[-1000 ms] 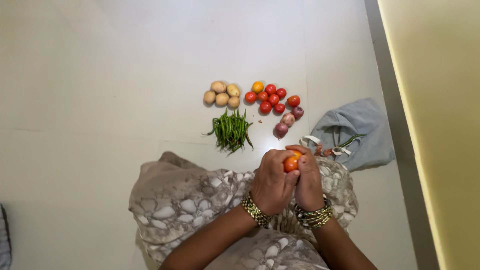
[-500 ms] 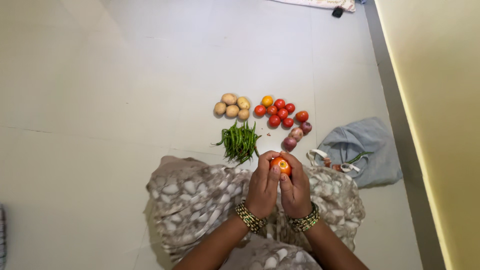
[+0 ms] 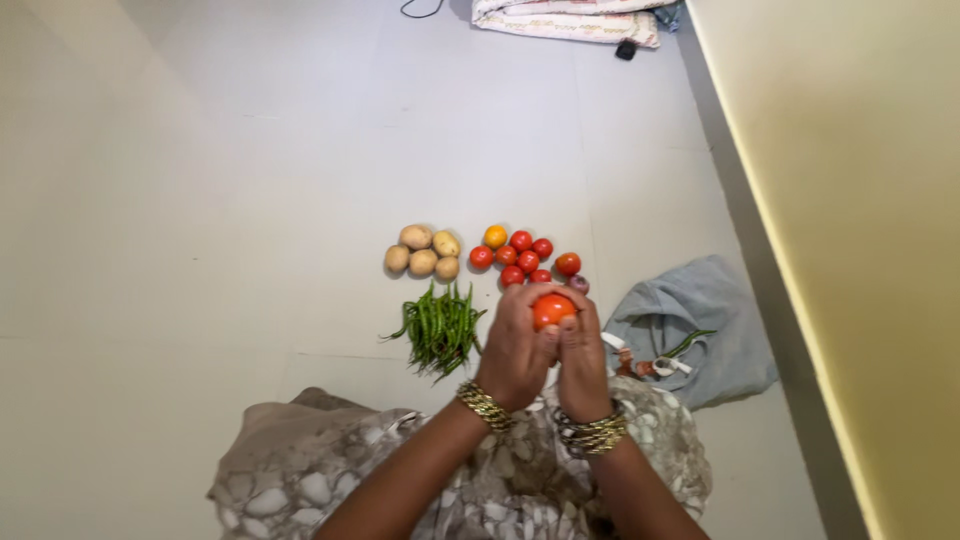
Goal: The person sorts vegetables on the floor, picking up green chilies, tomatoes, and potatoes one by one and placing them into a bag.
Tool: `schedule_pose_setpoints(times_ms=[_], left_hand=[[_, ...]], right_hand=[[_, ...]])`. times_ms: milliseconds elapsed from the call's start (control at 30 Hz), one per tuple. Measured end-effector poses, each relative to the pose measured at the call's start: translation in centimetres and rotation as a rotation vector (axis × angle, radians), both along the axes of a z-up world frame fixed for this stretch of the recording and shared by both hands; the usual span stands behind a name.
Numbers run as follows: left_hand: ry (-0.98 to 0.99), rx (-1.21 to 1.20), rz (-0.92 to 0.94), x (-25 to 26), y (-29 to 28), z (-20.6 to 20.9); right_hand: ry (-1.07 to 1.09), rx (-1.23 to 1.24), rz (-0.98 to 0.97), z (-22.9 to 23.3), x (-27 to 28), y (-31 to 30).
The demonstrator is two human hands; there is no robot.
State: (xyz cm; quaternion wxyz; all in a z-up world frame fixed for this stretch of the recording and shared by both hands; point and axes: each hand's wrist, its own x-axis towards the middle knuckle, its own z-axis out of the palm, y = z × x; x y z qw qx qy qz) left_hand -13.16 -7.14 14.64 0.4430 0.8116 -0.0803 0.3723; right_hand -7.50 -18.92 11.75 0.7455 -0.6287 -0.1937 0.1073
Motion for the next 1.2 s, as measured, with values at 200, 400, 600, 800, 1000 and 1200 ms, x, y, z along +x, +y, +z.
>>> schedule_pose_setpoints(times_ms=[200, 400, 600, 800, 1000, 1200], left_hand=[[0.240, -0.169, -0.030, 1.3, 2.7, -0.8], [0.217, 0.026, 0.013, 3.0, 4.6, -3.8], [0.045, 0.335, 0.064, 4.6, 5.6, -5.6], [0.085, 0.210, 0.028, 5.6, 5.9, -6.6], [0.248, -0.199, 0.024, 5.4, 5.9, -7.4], [0.422, -0.490, -0.111, 7.1, 7.3, -6.9]], right_hand=[[-0.698, -0.173, -0.055, -1.3, 3.2, 1.3], [-0.370, -0.041, 0.150, -4.5, 5.2, 3.2], [0.335, 0.161, 0.090, -6.9, 6.9, 4.3], [0.548, 0.161, 0.067, -6.5, 6.5, 5.1], [-0.061, -0.119, -0.013, -7.3, 6.3, 5.7], [-0.721, -0.305, 0.067, -9.0, 10.6, 4.9]])
